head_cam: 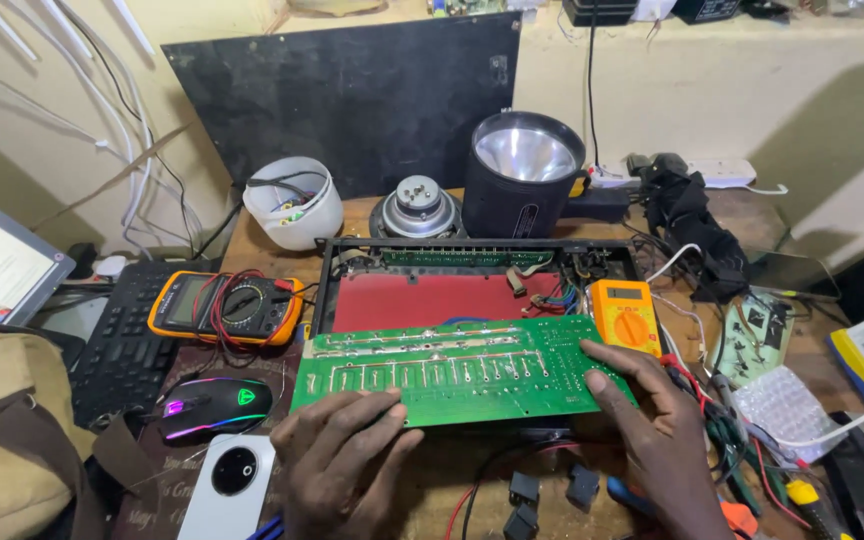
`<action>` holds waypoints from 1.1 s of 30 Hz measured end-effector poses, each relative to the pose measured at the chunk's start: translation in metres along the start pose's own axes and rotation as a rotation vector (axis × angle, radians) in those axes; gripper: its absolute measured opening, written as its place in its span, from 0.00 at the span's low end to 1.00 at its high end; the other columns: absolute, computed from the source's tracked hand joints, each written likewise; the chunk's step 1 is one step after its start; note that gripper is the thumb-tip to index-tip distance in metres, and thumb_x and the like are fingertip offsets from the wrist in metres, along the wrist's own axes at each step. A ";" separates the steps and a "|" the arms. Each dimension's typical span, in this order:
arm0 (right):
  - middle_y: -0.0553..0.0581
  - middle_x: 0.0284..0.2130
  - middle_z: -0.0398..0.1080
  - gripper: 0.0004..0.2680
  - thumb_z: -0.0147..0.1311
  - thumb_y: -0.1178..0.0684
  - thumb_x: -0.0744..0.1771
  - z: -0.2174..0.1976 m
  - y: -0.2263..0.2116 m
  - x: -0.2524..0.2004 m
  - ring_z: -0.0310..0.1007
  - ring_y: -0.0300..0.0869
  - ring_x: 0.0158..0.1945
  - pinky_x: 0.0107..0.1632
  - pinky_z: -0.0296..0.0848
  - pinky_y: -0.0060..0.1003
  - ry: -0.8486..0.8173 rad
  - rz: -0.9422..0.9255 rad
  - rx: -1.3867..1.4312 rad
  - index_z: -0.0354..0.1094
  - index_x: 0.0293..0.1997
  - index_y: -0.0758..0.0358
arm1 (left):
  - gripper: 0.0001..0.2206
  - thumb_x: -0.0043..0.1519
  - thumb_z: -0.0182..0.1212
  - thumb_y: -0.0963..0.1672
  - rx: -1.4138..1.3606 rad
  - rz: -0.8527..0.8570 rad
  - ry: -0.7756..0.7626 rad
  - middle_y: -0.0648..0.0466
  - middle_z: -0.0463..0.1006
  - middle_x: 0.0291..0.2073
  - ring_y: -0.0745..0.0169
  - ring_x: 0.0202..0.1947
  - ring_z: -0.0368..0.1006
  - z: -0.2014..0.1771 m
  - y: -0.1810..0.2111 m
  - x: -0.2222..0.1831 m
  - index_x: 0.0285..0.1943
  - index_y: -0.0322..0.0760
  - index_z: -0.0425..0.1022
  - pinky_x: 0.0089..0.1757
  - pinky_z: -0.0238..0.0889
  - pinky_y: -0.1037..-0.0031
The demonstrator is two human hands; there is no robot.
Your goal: Inspecting and repairing a circuit board within an electronic device using a soldering iron and a multimeter to test connections.
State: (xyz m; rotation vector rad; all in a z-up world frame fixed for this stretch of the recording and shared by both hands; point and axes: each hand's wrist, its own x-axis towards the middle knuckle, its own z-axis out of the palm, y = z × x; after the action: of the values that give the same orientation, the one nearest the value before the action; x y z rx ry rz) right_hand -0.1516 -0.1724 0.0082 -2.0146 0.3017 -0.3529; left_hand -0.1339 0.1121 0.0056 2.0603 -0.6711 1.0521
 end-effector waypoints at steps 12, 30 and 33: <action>0.54 0.59 0.75 0.17 0.44 0.38 0.67 0.008 -0.019 0.034 0.70 0.46 0.66 0.61 0.66 0.48 -0.056 -0.053 -0.018 0.77 0.52 0.53 | 0.15 0.57 0.66 0.47 -0.407 -0.808 -0.098 0.48 0.82 0.49 0.58 0.50 0.79 -0.007 -0.053 0.038 0.51 0.41 0.76 0.49 0.74 0.70; 0.60 0.24 0.72 0.19 0.53 0.37 0.73 0.041 0.073 0.122 0.69 0.46 0.34 0.47 0.70 0.44 0.049 0.058 0.097 0.77 0.32 0.62 | 0.22 0.67 0.57 0.55 -0.363 -0.931 -0.073 0.39 0.77 0.41 0.52 0.47 0.68 0.040 -0.093 0.041 0.49 0.31 0.75 0.55 0.61 0.51; 0.62 0.24 0.73 0.19 0.54 0.37 0.73 0.038 0.075 0.119 0.70 0.46 0.34 0.46 0.71 0.45 0.048 0.061 0.134 0.76 0.32 0.64 | 0.20 0.68 0.57 0.53 -0.379 -0.912 -0.052 0.41 0.77 0.41 0.55 0.47 0.67 0.043 -0.096 0.038 0.49 0.31 0.75 0.56 0.61 0.54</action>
State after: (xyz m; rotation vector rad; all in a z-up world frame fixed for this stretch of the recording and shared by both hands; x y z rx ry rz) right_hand -0.0318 -0.2176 -0.0612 -1.8634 0.3592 -0.3740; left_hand -0.0263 0.1322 -0.0147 1.7423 0.0852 0.3091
